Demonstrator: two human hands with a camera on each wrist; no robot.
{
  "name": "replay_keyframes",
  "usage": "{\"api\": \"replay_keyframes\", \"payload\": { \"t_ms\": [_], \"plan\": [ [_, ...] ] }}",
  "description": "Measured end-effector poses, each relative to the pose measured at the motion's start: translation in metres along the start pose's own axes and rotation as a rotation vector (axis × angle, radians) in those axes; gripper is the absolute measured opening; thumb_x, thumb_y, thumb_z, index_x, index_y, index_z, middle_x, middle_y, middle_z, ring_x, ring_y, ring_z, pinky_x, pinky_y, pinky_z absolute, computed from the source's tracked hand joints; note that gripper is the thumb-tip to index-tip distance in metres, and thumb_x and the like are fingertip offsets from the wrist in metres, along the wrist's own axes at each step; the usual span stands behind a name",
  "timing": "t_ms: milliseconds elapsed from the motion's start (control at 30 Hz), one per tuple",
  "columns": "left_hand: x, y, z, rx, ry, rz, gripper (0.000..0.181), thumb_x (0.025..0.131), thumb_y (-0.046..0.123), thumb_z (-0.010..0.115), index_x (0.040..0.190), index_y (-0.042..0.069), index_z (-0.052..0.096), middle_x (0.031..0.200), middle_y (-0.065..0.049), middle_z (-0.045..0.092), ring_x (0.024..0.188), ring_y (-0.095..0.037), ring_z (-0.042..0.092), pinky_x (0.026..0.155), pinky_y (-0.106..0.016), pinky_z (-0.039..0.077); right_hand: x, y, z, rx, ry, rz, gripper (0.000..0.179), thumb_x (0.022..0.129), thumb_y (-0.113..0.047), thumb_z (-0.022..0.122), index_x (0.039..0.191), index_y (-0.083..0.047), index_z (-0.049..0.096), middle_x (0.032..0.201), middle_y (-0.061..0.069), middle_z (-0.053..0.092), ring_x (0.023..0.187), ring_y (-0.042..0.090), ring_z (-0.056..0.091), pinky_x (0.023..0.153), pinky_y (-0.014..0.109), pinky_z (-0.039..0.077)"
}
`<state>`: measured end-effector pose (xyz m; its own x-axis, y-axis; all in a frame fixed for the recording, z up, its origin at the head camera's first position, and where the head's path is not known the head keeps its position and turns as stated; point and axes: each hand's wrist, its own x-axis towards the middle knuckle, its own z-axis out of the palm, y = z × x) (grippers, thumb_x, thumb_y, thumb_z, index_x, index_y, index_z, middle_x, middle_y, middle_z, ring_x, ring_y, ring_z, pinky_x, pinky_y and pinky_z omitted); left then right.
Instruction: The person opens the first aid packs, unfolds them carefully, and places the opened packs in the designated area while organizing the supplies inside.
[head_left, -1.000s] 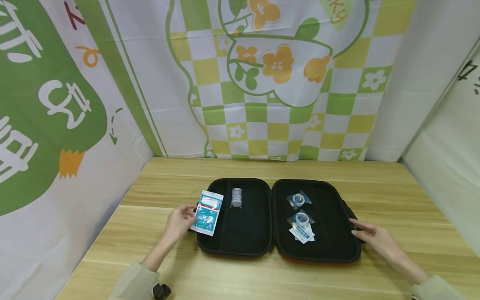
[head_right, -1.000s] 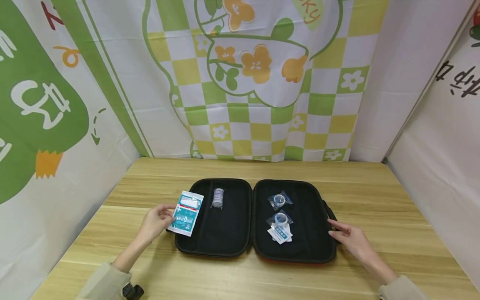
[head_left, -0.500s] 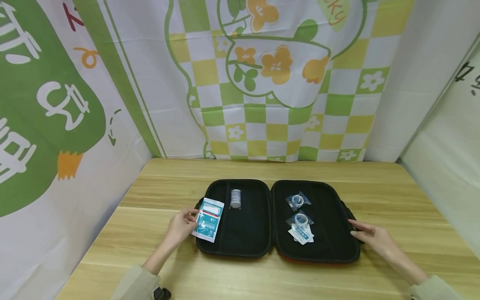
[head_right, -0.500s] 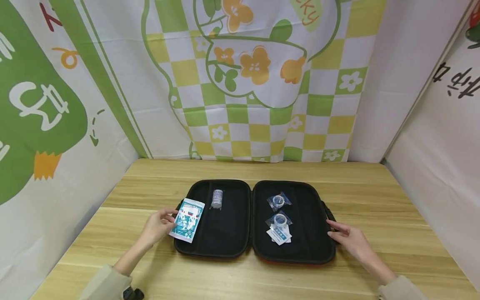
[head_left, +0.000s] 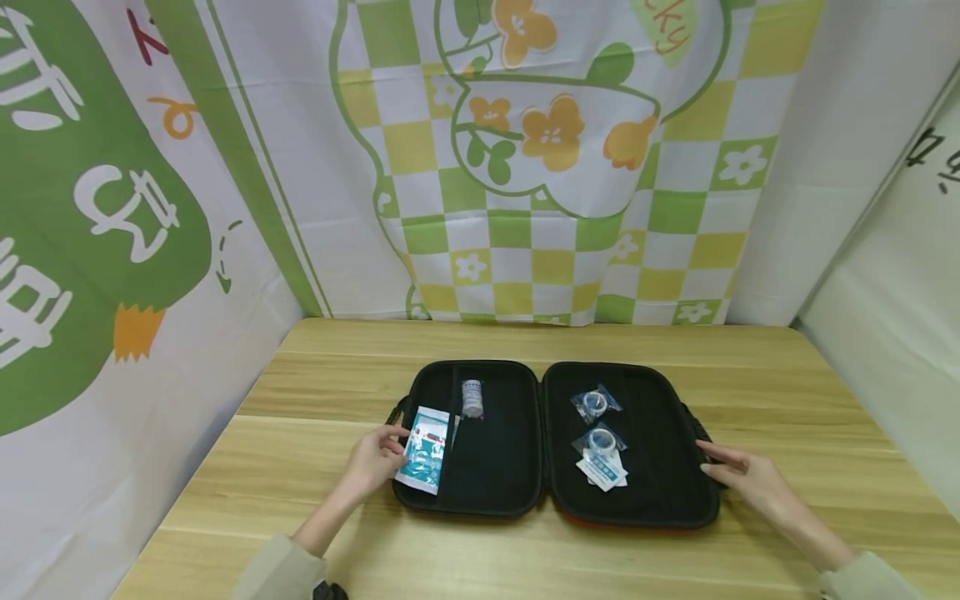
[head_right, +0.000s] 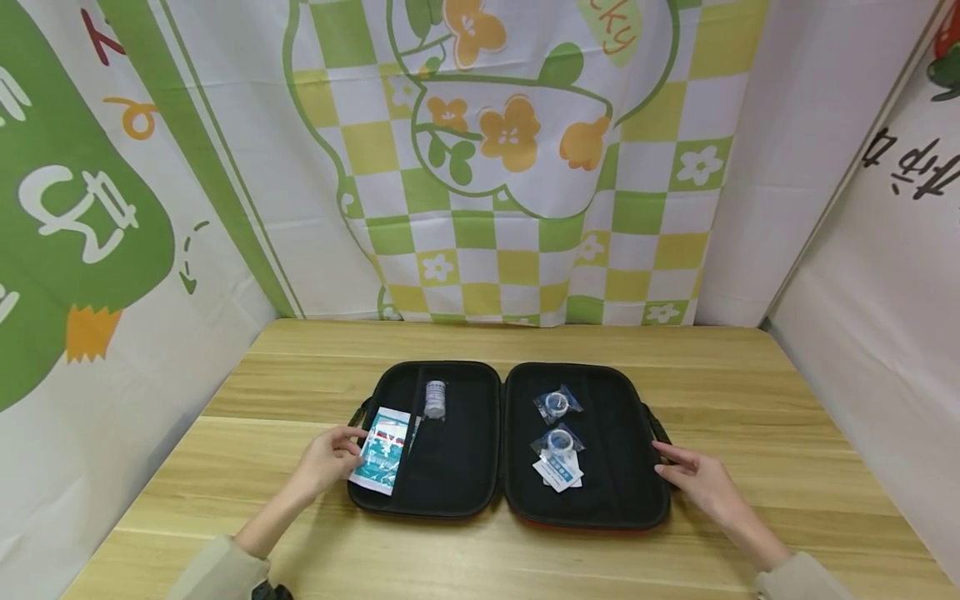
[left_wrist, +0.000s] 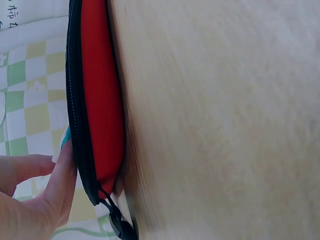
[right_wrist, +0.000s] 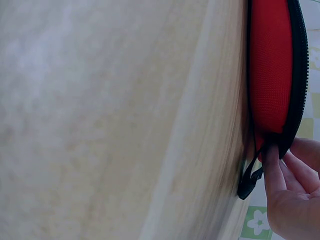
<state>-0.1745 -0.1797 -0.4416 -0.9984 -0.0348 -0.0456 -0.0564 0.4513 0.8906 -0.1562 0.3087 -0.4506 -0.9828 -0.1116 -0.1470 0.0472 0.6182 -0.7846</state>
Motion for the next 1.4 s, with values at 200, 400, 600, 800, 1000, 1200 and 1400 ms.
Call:
{"api": "replay_keyframes", "payload": {
  "t_ms": [200, 400, 600, 800, 1000, 1200, 1400],
  "plan": [
    [-0.001, -0.002, 0.006, -0.002, -0.032, -0.036, 0.035, 0.069, -0.014, 0.060, 0.103, -0.008, 0.055, 0.069, -0.008, 0.053, 0.056, -0.012, 0.051, 0.049, -0.027, 0.049, 0.000, 0.000, 0.001, -0.002, 0.000, -0.008, 0.057, 0.089, -0.032, 0.051, 0.130, 0.005, 0.038, 0.128, 0.028, 0.038, 0.109, 0.041, 0.046, 0.082, 0.049, 0.043],
    [-0.002, -0.003, 0.012, -0.004, -0.073, -0.006, 0.033, 0.069, -0.014, 0.061, 0.101, -0.009, 0.053, 0.068, -0.007, 0.054, 0.056, -0.014, 0.053, 0.050, -0.029, 0.051, 0.000, 0.001, 0.000, 0.002, -0.005, 0.004, 0.058, 0.089, -0.033, 0.051, 0.131, 0.004, 0.037, 0.130, 0.028, 0.037, 0.111, 0.041, 0.044, 0.082, 0.049, 0.043],
    [-0.004, -0.001, 0.020, -0.021, -0.133, 0.014, 0.032, 0.069, -0.013, 0.061, 0.098, -0.011, 0.050, 0.065, -0.007, 0.053, 0.053, -0.013, 0.053, 0.050, -0.030, 0.052, 0.000, 0.001, 0.001, 0.002, 0.005, 0.001, 0.057, 0.089, -0.033, 0.051, 0.131, 0.004, 0.038, 0.130, 0.027, 0.037, 0.112, 0.040, 0.044, 0.083, 0.046, 0.044],
    [-0.001, -0.004, 0.027, -0.072, -0.203, 0.005, 0.029, 0.070, -0.013, 0.060, 0.097, -0.013, 0.049, 0.065, -0.007, 0.053, 0.053, -0.011, 0.055, 0.051, -0.030, 0.052, 0.000, 0.001, 0.001, 0.000, 0.005, 0.002, 0.057, 0.089, -0.033, 0.051, 0.131, 0.004, 0.038, 0.130, 0.026, 0.037, 0.112, 0.040, 0.044, 0.082, 0.045, 0.044],
    [-0.001, -0.003, 0.029, -0.051, -0.238, 0.034, 0.023, 0.070, -0.015, 0.057, 0.092, -0.014, 0.052, 0.061, -0.008, 0.056, 0.052, -0.013, 0.056, 0.050, -0.029, 0.052, 0.000, 0.000, 0.001, 0.005, 0.000, 0.004, 0.057, 0.089, -0.032, 0.051, 0.131, 0.004, 0.037, 0.130, 0.027, 0.037, 0.112, 0.041, 0.043, 0.083, 0.049, 0.043],
    [0.000, 0.001, 0.026, 0.000, -0.280, 0.069, 0.022, 0.072, -0.015, 0.055, 0.093, -0.016, 0.056, 0.064, -0.014, 0.061, 0.054, -0.015, 0.058, 0.049, -0.029, 0.051, 0.000, 0.000, 0.000, 0.002, -0.002, 0.009, 0.058, 0.089, -0.033, 0.050, 0.132, 0.004, 0.037, 0.130, 0.028, 0.037, 0.111, 0.041, 0.044, 0.083, 0.049, 0.043],
    [0.002, -0.001, 0.026, -0.053, -0.332, 0.046, 0.023, 0.073, -0.019, 0.051, 0.096, -0.022, 0.054, 0.066, -0.017, 0.061, 0.054, -0.014, 0.058, 0.051, -0.030, 0.052, 0.000, 0.000, 0.000, -0.008, 0.001, 0.004, 0.058, 0.089, -0.033, 0.050, 0.131, 0.004, 0.037, 0.129, 0.027, 0.038, 0.111, 0.040, 0.045, 0.083, 0.049, 0.043]
  ]
}}
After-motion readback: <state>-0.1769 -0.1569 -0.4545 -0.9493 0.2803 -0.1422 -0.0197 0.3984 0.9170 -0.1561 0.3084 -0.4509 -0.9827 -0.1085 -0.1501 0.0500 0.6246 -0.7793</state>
